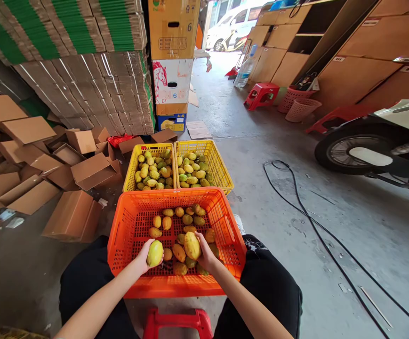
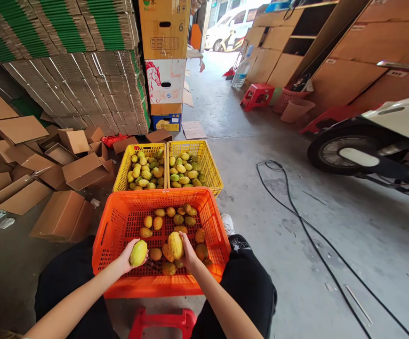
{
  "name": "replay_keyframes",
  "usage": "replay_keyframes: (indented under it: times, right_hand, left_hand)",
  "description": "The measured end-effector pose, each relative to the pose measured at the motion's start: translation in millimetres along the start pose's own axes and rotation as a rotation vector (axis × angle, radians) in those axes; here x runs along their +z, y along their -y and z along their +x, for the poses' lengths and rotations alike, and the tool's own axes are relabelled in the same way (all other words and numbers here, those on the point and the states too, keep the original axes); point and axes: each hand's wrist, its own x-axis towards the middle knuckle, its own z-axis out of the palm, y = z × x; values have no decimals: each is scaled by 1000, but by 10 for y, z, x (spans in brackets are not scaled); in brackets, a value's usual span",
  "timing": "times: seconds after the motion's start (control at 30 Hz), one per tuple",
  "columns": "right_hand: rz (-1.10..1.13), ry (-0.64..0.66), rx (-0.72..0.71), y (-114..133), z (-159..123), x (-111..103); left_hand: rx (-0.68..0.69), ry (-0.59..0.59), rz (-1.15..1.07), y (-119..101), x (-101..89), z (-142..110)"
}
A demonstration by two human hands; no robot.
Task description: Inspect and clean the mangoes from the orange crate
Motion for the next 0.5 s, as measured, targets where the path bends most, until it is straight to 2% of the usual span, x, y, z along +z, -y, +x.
replay_keyframes:
  times: [0.1,0.2,0.3,0.4,0.5]
  right_hand:
    - [23,-56,-12,53,-62,43]
    - [-50,-90,-32,87,-93,57]
    - [-52,-129,8,87,-96,53]
    - [-6,-143,53,70,-89,51]
    - [25,-98,65,43,-67,32]
  left_hand:
    - [33,-15,32,14,12,-19]
    - [86,-39,46,25,24,-24]
    - [137,-56,30,20,30,-21]
    - [128,-88,-8,3,28,-20]
    - [75,-106,-46,-10,21,-19]
